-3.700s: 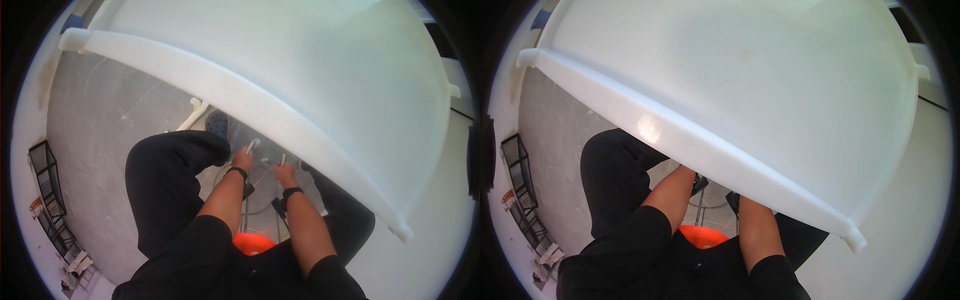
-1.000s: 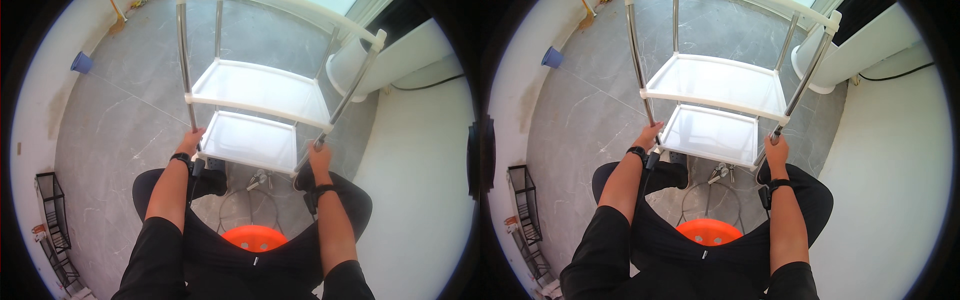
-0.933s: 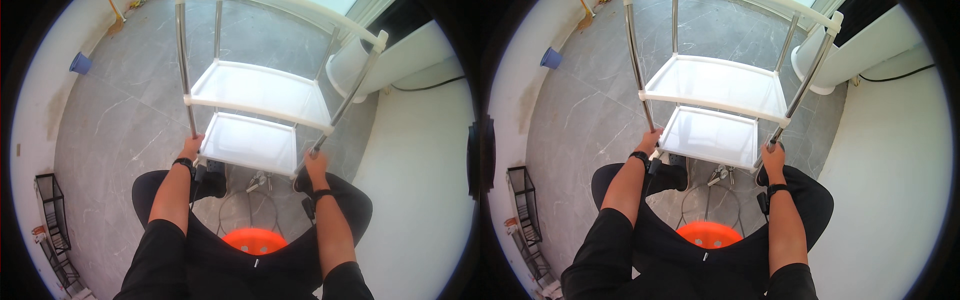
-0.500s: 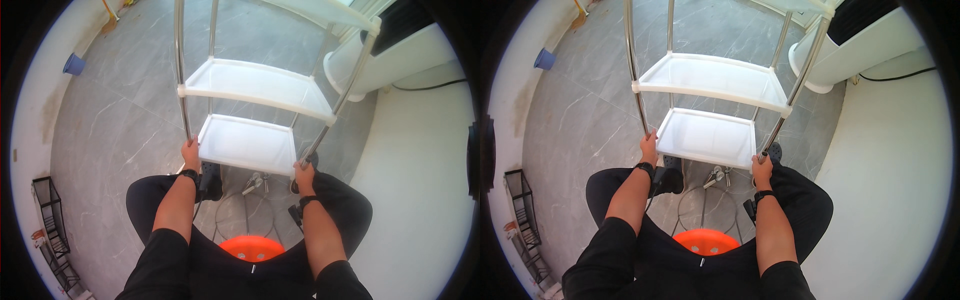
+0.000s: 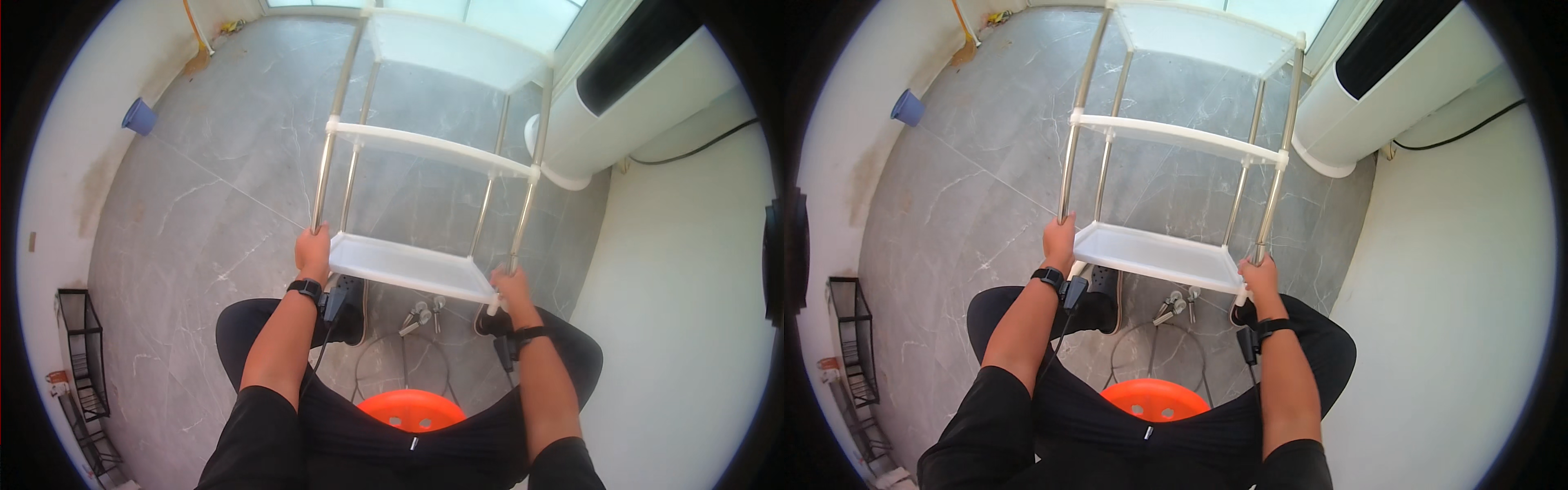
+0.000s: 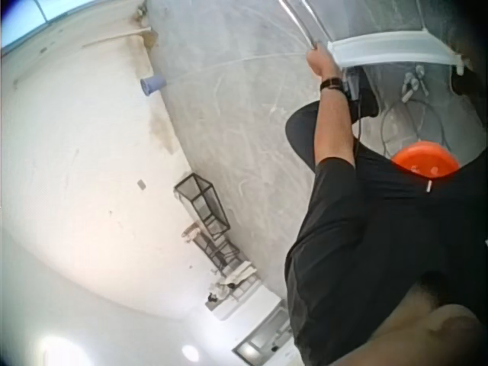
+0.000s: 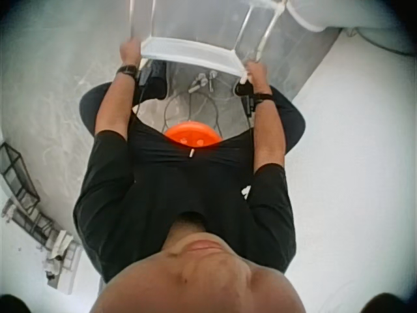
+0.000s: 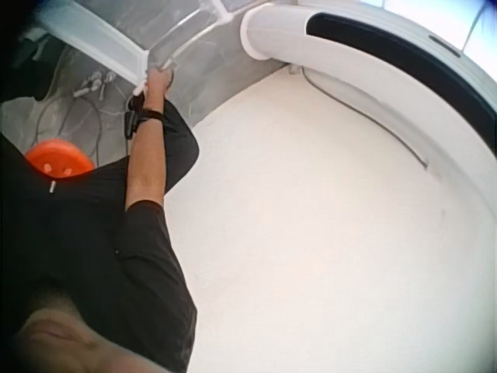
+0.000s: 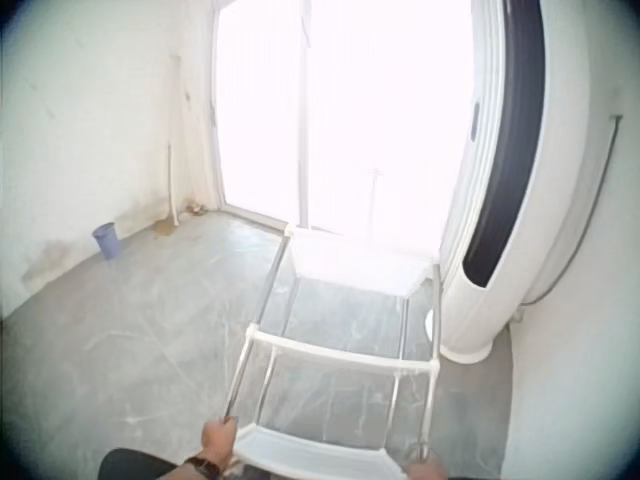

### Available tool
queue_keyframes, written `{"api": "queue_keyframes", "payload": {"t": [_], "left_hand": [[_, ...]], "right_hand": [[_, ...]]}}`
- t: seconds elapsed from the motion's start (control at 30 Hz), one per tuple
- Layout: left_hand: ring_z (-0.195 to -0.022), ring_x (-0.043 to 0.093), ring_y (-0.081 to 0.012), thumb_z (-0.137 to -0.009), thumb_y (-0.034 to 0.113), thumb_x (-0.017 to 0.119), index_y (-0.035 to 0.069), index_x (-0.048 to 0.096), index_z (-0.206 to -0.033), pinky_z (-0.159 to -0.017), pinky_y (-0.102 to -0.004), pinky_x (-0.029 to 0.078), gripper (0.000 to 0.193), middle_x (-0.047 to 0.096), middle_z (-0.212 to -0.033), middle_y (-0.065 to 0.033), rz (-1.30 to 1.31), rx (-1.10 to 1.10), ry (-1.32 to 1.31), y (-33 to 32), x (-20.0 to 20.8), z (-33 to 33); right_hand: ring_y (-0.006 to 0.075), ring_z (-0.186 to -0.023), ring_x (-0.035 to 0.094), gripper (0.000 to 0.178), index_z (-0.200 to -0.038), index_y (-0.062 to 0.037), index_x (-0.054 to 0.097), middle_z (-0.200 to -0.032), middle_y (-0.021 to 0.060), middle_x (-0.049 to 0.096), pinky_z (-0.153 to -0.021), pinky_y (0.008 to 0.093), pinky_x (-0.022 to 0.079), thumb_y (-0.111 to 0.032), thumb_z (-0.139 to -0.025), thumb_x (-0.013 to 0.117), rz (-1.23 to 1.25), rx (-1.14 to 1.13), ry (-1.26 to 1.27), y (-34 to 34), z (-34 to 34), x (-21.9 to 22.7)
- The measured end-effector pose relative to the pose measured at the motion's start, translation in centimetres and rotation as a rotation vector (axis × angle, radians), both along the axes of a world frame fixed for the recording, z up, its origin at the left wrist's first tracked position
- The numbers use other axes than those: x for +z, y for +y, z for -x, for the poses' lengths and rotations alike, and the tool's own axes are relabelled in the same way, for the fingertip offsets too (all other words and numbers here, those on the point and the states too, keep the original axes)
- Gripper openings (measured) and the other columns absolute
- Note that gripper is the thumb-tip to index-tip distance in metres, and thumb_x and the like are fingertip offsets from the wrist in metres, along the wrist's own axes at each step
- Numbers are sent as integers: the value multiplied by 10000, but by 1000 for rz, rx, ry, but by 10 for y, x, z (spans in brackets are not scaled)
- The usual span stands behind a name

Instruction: The recorder is assembling a white plastic utility cart by connecting metal supports and plastic shelves.

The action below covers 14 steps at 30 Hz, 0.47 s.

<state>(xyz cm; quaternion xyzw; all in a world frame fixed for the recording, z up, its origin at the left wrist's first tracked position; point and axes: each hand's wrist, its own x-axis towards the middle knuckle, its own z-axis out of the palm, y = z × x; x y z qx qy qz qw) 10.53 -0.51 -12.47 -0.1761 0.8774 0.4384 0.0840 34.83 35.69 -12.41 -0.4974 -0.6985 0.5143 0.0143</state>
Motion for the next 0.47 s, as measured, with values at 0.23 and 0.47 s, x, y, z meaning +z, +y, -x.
{"api": "queue_keyframes", "payload": {"t": [0.23,0.47], "left_hand": [[-854,642,-345,-881,356,660,-68,647,-989,-749,-463,472,437,682,-914,-192,-24,-169,-76,-12,67,10],[-948,599,-263,-865,348,730,-70,619,-1171,-833,-438,475,530,651,-1049,-188,-189,-175,-339,-29,78,16]], "right_hand": [[180,-628,640,177,-927,-53,572,-741,74,640,-440,353,427,-82,-806,698,412,221,-46,36,3,75],[204,-748,673,260,-1003,-50,601,-847,73,668,-499,398,452,-134,-806,747,438,266,-229,38,-1,110]]}}
